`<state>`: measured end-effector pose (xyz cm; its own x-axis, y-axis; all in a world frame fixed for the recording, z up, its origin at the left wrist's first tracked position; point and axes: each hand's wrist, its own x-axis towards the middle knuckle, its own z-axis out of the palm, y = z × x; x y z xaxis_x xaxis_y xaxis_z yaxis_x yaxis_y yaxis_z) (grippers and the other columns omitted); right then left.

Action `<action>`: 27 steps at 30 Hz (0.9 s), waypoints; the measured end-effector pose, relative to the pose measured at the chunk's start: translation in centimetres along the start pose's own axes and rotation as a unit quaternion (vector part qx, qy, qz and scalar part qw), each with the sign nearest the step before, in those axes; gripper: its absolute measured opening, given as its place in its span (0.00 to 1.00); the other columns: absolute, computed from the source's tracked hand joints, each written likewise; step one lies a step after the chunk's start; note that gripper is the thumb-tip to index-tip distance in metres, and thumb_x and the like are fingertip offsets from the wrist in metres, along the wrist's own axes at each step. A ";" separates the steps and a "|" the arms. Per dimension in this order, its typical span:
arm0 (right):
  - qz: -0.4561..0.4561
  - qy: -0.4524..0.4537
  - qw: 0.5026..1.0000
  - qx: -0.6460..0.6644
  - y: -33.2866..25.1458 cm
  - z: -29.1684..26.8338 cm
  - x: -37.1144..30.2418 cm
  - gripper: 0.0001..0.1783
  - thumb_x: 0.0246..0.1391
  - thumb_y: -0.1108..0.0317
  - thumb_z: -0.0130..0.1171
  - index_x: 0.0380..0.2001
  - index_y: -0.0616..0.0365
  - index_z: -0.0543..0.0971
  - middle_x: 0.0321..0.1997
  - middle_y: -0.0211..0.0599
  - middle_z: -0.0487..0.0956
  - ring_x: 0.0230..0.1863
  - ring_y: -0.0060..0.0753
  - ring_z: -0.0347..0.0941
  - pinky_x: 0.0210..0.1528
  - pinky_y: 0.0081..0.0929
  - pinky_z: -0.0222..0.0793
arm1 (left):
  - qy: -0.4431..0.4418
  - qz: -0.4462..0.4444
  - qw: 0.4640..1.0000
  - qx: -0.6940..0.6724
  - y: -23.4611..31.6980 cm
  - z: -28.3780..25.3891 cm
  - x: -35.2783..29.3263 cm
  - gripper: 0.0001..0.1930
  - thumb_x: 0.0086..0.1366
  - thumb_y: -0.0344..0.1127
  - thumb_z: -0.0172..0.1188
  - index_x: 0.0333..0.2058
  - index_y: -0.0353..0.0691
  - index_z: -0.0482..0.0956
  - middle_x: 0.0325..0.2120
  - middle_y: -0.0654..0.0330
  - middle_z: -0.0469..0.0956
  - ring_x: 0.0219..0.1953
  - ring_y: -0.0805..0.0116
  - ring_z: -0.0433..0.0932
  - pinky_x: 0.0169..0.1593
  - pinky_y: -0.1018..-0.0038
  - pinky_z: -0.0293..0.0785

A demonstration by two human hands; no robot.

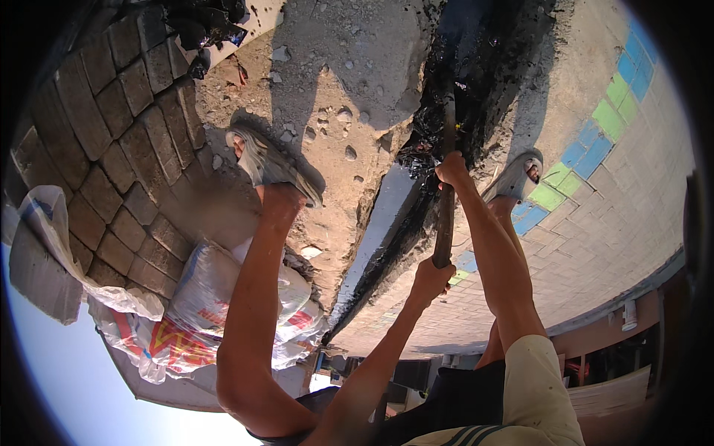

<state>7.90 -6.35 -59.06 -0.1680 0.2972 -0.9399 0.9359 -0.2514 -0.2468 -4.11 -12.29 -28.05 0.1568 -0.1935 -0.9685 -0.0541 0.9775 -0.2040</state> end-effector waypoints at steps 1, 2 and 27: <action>0.044 -0.033 0.996 0.065 0.5 2.6 -1.7 0.21 0.53 0.64 0.69 0.41 0.69 0.75 0.34 0.50 0.82 0.28 0.52 0.84 0.34 0.41 0.82 | 0.021 -0.007 1.000 -0.021 -1.1 0.8 -1.5 0.11 0.58 0.34 0.66 0.31 0.35 0.74 0.18 0.64 0.72 0.16 0.74 0.73 0.20 0.74 0.69; 0.095 -0.057 0.986 0.126 1.3 5.0 -3.4 0.22 0.52 0.67 0.69 0.46 0.70 0.76 0.36 0.50 0.83 0.27 0.50 0.84 0.30 0.41 0.81 | 0.036 -0.023 0.999 -0.015 -2.2 1.8 -3.7 0.11 0.59 0.33 0.66 0.30 0.35 0.74 0.18 0.64 0.72 0.17 0.74 0.73 0.20 0.74 0.69; 0.197 -0.125 0.926 0.296 -16.0 -43.3 -38.6 0.09 0.56 0.65 0.62 0.33 0.56 0.75 0.18 0.25 0.72 0.14 0.22 0.68 0.16 0.28 0.66 | -0.476 0.269 0.821 -0.165 16.2 10.9 -44.1 0.51 0.74 0.66 0.47 0.66 0.14 0.44 0.49 0.32 0.78 0.43 0.55 0.85 0.50 0.68 0.81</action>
<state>12.81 26.11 -8.62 0.0150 -0.1293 -0.9915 0.6182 -0.7782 0.1109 -1.19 13.05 12.93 0.7139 0.5653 -0.4132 -0.6075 0.7935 0.0359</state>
